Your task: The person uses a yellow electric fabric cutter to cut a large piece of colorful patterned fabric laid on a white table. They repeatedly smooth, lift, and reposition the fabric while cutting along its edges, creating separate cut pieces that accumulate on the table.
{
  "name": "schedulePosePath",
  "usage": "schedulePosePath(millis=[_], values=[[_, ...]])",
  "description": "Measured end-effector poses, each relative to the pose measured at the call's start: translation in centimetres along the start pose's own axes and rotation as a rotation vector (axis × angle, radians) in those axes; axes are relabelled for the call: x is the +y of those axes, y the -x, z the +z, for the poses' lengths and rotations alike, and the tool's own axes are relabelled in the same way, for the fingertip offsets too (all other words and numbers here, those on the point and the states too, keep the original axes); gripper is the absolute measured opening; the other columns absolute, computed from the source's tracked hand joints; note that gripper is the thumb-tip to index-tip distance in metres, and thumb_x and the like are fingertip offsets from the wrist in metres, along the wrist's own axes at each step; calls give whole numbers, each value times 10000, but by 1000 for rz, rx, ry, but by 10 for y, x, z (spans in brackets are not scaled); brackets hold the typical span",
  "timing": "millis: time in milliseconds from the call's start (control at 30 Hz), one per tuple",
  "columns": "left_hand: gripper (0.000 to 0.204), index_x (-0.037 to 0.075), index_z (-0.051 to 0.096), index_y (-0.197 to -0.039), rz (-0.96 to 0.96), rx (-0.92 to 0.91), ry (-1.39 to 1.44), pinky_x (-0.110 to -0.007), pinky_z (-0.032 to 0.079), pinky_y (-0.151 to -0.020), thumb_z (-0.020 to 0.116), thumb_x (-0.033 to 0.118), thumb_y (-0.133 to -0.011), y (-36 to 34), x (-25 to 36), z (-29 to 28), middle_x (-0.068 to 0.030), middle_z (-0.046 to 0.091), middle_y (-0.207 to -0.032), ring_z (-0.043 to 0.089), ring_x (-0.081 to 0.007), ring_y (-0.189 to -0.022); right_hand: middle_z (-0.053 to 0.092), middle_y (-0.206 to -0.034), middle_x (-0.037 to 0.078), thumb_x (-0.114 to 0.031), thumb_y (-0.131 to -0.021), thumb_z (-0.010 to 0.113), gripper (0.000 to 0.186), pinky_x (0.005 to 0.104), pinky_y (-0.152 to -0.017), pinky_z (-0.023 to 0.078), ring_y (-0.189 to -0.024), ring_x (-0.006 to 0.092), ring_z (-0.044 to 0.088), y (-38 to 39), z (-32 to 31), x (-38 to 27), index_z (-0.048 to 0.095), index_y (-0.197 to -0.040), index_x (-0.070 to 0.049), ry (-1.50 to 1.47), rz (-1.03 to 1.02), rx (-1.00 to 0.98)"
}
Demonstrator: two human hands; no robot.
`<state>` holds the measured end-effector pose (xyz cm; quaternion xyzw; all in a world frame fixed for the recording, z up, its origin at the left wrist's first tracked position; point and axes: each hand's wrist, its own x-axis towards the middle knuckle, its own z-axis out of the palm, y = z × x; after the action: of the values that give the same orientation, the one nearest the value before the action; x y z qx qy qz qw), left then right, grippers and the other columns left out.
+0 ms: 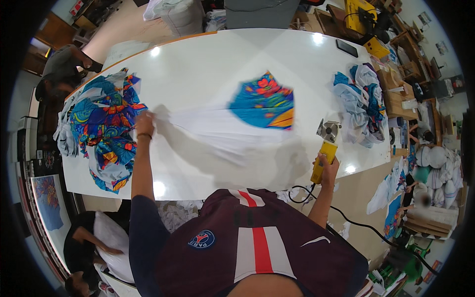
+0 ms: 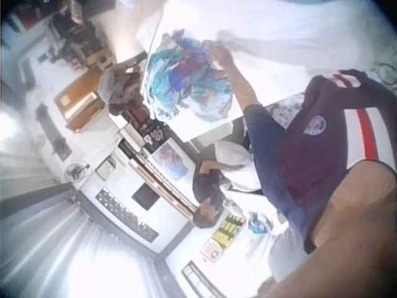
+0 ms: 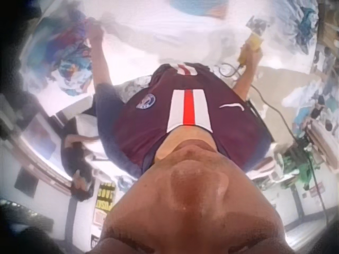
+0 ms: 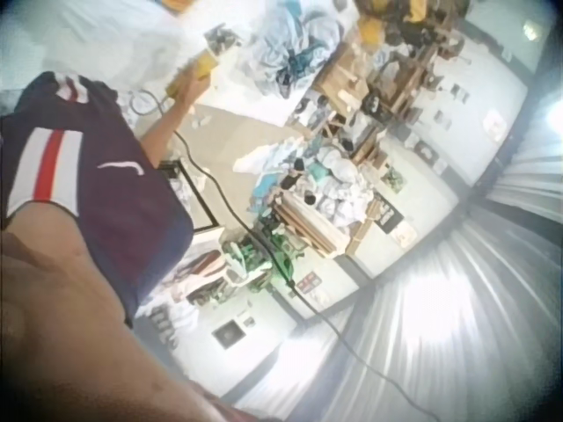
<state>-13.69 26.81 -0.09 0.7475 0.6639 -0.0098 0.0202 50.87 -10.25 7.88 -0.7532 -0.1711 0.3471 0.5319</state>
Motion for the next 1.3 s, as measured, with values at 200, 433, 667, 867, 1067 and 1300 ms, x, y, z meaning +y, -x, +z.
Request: schedulePosePath(millis=[200,433,667,867,1067,1300], values=[[515,148,730,-1221,-321,88,116,-549,537,-985,690,555,-908,-56,-9,-13,-190,697,-1281,661,-398,-1201,667,-878,85,-202,-887,791,327,331,-615,560,-682,199,685,1,22,-3,663,-1092,17,15,44,-81],[1049,166,297,-1673,-370,42,159,-653,97,-1261,466,851,-897,-83,204,23,-308,151,-1717,65,-503,-1600,679,-861,98,-175,-858,803,341,340,-612,575,-678,205,689,6,40,-5,655,-1095,22,19,79,-158],[981,261,352,-1656,430,-248,96,-710,68,-1239,482,846,-879,-49,404,7,-240,144,-1740,48,-532,-1589,683,-853,108,-175,-856,802,346,341,-615,580,-672,210,691,15,36,-10,654,-1098,24,24,97,-134],[779,224,550,-1531,1228,-480,574,-648,215,-1237,666,664,-899,63,468,11,-202,338,-1677,256,-504,-1544,685,-859,113,-180,-862,797,352,345,-623,580,-681,210,693,16,25,-10,649,-1100,32,43,108,-91],[791,108,513,-1528,569,139,655,-611,257,-1228,690,591,-927,108,375,11,-261,325,-1653,291,-491,-1517,683,-850,121,-203,-876,786,364,350,-615,580,-678,225,699,19,14,5,643,-1111,36,19,101,-67],[930,43,421,-1578,266,154,491,-598,254,-1226,739,593,-899,141,225,8,-281,328,-1637,279,-489,-1521,689,-808,138,-276,-907,766,385,357,-597,584,-661,241,710,2,19,35,634,-1107,25,-78,153,-62]])
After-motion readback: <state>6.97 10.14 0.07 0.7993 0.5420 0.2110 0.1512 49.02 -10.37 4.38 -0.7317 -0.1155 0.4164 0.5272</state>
